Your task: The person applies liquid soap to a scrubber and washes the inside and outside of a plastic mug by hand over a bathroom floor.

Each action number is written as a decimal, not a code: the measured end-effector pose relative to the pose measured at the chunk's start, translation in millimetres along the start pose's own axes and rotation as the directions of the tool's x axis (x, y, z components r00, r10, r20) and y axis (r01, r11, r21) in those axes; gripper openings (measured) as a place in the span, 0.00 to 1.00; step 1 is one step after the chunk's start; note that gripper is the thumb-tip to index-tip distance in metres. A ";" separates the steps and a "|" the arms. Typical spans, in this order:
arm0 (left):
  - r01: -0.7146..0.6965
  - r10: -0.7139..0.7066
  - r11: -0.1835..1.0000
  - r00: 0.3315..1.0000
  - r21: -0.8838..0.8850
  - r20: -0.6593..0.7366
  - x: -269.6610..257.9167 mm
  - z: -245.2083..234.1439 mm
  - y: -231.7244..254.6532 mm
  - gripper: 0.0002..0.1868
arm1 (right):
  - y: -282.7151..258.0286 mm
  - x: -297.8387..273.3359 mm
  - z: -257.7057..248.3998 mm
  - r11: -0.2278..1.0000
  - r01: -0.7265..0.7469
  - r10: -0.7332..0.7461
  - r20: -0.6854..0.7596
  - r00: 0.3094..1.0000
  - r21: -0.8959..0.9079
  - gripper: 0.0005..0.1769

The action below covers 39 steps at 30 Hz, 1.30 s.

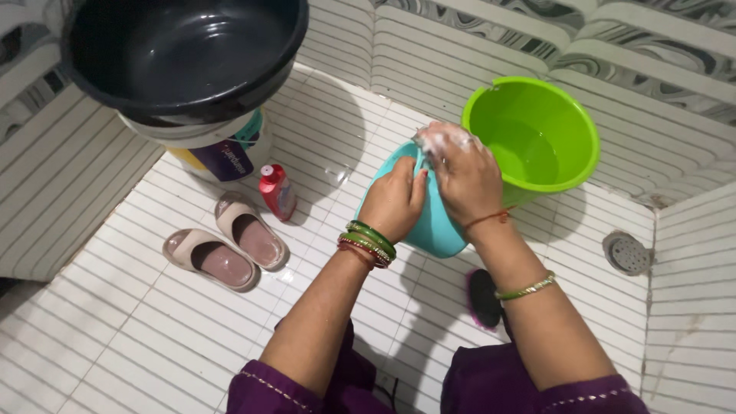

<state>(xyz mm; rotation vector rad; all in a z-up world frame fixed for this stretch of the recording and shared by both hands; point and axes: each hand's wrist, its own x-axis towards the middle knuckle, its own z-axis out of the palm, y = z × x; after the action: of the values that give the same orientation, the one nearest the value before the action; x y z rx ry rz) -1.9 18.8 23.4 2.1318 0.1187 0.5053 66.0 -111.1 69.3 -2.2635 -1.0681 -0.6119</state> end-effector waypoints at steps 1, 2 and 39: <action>0.002 -0.002 1.000 1.000 -0.005 0.012 -1.1 0.5 2.6 0.13 | 2.2 -0.1 3.2 0.992 -0.123 0.123 0.012 0.992 -0.022 0.16; 0.003 -0.003 1.000 1.000 -0.007 0.021 -1.0 -0.1 4.0 0.13 | 4.3 0.1 6.6 0.969 -0.242 0.243 0.019 0.970 -0.042 0.16; -0.055 0.077 0.990 0.982 0.126 -0.173 -11.4 -49.6 -0.5 0.10 | 40.7 -34.5 -15.3 0.994 0.111 -0.111 -0.025 0.993 -0.001 0.10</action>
<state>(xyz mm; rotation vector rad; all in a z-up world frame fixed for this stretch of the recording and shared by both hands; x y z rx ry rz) -32.0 54.2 44.3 2.2117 0.1830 0.7443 76.0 -161.3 48.0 -2.2012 -1.1879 -0.6836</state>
